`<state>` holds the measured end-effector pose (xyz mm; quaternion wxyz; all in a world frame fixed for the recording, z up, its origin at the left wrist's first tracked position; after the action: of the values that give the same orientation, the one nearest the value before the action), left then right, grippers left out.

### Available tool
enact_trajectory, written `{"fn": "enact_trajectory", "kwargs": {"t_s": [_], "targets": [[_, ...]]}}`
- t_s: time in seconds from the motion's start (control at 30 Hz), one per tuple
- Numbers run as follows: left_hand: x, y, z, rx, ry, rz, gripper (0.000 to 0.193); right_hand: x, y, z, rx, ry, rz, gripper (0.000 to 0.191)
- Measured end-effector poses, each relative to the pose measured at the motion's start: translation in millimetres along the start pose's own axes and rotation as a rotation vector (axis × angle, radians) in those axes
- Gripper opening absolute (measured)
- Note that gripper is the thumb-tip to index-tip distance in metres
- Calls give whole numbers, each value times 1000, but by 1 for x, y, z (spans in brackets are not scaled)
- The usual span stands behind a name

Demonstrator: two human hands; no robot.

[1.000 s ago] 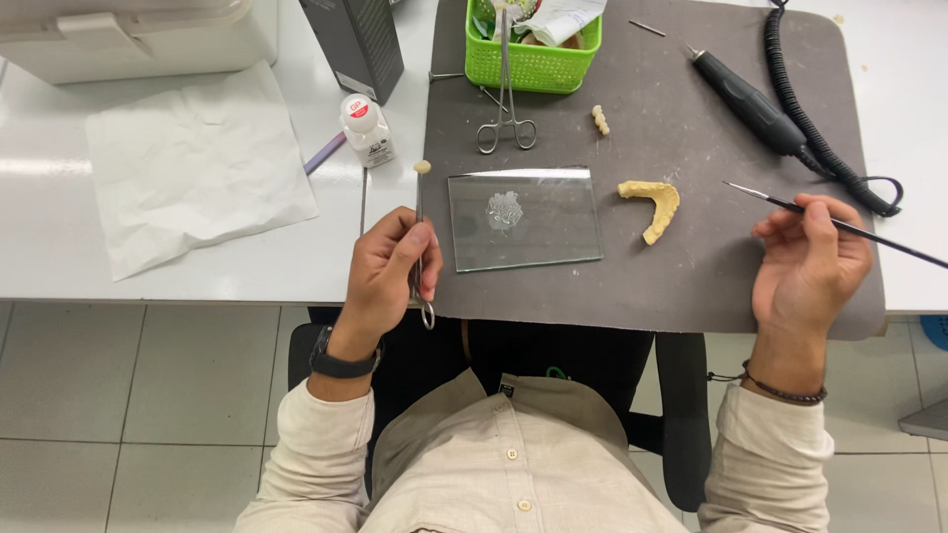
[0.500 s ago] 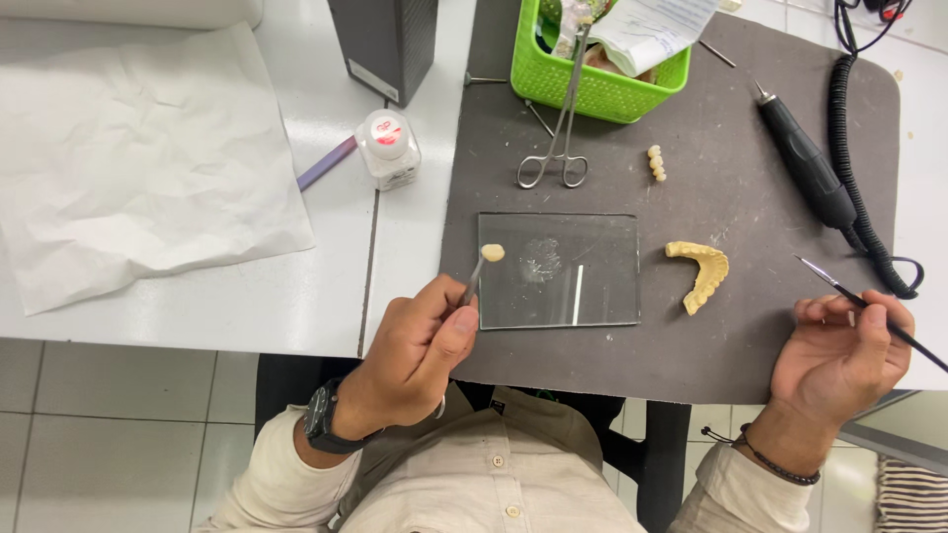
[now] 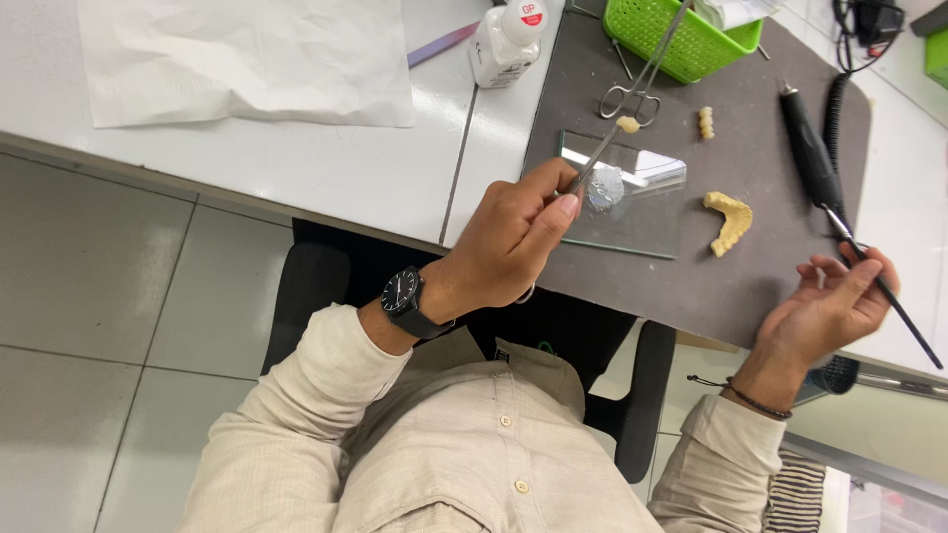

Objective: The person holds a denture tooth in locking forceps and uses a fine brush to apply ceramic material to it, dipping the brush on a glass slab and shaping the material on the tooth. They reposition the tooth in the forceps and continue applying material with the brush throughout the episode.

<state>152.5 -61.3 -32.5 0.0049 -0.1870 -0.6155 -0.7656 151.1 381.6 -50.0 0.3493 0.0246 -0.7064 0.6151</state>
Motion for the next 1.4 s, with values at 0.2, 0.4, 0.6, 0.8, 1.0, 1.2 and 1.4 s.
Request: {"fn": "enact_trajectory", "kwargs": {"t_s": [0.2, 0.4, 0.6, 0.8, 1.0, 1.2, 1.4], "targets": [[-44, 43, 27, -195, -121, 82, 21, -42, -98, 31, 50, -137, -161, 24], [-83, 77, 49, -150, -204, 125, 29, -95, -187, 65, 109, -238, -373, 27], [-101, 76, 60, -12, -183, 222, 25, -117, -226, 85, -3, -327, -578, 29], [-108, 55, 65, 26, -137, 465, 19, -135, -232, 85, 122, -423, -519, 27], [-115, 42, 62, 197, -174, 548, 19, -156, -243, 91, 159, -400, -427, 31], [-125, 35, 60, 249, -213, 554, 19, -170, -247, 101, 169, -320, -433, 34], [-129, 33, 59, 223, -228, 522, 21, -169, -247, 101, 166, -352, -416, 30]]}}
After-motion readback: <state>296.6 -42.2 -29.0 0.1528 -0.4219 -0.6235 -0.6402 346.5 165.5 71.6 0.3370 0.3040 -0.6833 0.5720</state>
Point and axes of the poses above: each hand's wrist, its own x-axis towards the middle knuckle, its own z-axis out of the palm, y = z × x, the point moved 1 cm from there along x, towards the middle knuckle, and after that the axes turned 3 degrees about -z, right-handed, at the moved point
